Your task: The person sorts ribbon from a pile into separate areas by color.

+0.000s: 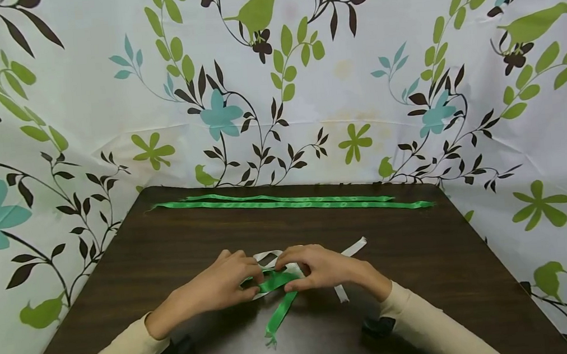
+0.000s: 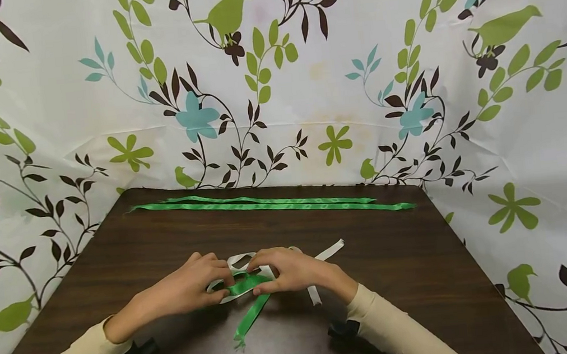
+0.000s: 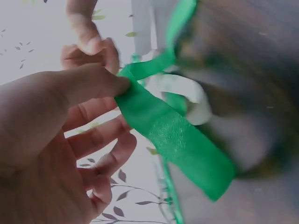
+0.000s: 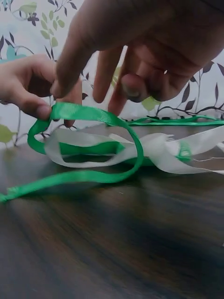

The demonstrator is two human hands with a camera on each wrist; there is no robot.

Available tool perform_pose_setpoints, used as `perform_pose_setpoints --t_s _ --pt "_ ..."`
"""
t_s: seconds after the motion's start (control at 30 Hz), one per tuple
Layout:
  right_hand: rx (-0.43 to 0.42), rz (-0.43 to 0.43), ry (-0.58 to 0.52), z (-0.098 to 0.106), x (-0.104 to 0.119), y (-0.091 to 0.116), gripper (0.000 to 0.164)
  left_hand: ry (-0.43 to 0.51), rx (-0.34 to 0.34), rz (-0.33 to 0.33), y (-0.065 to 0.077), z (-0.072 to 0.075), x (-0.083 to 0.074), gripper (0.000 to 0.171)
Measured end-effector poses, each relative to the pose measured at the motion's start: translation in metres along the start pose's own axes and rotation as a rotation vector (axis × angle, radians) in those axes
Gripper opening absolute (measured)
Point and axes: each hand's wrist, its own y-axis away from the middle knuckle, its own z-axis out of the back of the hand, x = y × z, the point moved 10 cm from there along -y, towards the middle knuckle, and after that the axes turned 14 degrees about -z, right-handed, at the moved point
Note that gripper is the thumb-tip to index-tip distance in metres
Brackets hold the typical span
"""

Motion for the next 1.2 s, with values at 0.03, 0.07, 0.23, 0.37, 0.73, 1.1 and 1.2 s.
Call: perform_pose_setpoints --t_s 0.03,0.07,0.23,0.37,0.73,1.1,1.2 --pt "0.018 0.007 -0.028 0.0 0.001 -0.002 0.04 0.022 -0.001 -0.012 -0.001 0.004 0.0 0.009" --pt "0.034 0.014 -0.06 0.0 0.002 -0.004 0.038 0.041 -0.002 -0.022 -0.003 0.007 0.001 0.01" --pt "0.081 0.009 -0.342 0.012 0.0 -0.01 0.017 0.126 -0.014 -0.049 -0.011 0.026 0.007 0.012" --pt "0.072 -0.016 -0.464 0.024 -0.005 -0.012 0.016 0.141 -0.027 -0.057 -0.017 0.041 0.012 0.013" --pt "0.127 -0.087 -0.407 0.039 -0.013 -0.012 0.014 0.227 -0.12 -0.102 -0.029 0.086 0.035 0.011" --pt "0.011 -0.105 -0.432 0.082 -0.013 0.018 0.007 0.466 -0.066 -0.033 -0.018 0.086 0.036 0.014" --pt "-0.03 -0.102 -0.409 0.098 -0.014 0.029 0.008 0.45 -0.066 -0.04 -0.016 0.089 0.034 0.017"
